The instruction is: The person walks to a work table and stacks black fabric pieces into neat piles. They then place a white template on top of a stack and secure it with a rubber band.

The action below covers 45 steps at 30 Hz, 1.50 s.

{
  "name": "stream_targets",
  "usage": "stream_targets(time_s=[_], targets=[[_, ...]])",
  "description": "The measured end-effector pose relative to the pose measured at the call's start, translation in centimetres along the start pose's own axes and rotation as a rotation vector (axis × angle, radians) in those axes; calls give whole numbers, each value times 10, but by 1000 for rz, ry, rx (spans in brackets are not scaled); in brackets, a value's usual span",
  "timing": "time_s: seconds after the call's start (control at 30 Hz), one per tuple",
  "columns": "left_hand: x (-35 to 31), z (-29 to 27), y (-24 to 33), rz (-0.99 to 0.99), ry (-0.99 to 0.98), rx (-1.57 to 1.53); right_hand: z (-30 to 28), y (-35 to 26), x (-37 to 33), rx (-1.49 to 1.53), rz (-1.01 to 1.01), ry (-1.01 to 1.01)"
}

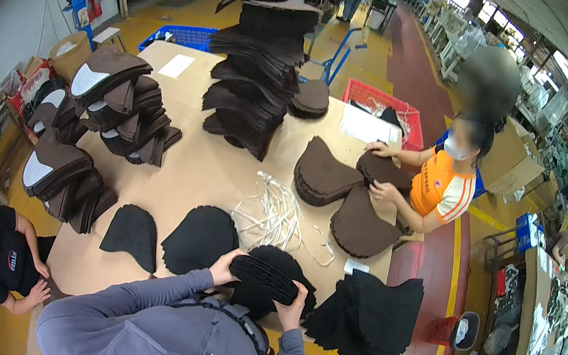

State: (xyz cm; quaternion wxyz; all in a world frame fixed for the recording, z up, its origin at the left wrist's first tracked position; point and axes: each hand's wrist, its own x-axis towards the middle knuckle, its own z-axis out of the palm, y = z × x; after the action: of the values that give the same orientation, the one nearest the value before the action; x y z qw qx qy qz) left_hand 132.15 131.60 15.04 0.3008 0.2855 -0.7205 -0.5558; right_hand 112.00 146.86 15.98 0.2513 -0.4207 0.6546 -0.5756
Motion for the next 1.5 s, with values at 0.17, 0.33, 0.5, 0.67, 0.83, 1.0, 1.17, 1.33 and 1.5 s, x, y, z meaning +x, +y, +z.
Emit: stream_targets(time_s=[0.17,0.33,0.5,0.67,0.83,1.0,1.17,1.33,1.5], targets=[[-5,-6,9,-108,-117,281,-7,-12,3,-350,-41,-251],[-2,-16,5,-92,-266,246,-13,-21,-1,-416,-38,-301],[0,-10,5,37,-112,181,-6,16,-8,-431,-161,-251],[-6,-6,28,57,-131,65,-6,-15,-14,-229,-163,-70],[6,-1,-12,-94,-168,96,-5,-1,2,-93,120,-177],[30,-29,38,-194,-408,18,-11,1,14,110,264,-32],[28,-73,125,-508,-750,-581,-28,-26,34,852,493,-93],[12,-46,185,-741,-821,-1027,-28,18,73,999,598,-300],[-3,-36,177,-849,-639,-864,-10,-1,87,816,594,-459]])
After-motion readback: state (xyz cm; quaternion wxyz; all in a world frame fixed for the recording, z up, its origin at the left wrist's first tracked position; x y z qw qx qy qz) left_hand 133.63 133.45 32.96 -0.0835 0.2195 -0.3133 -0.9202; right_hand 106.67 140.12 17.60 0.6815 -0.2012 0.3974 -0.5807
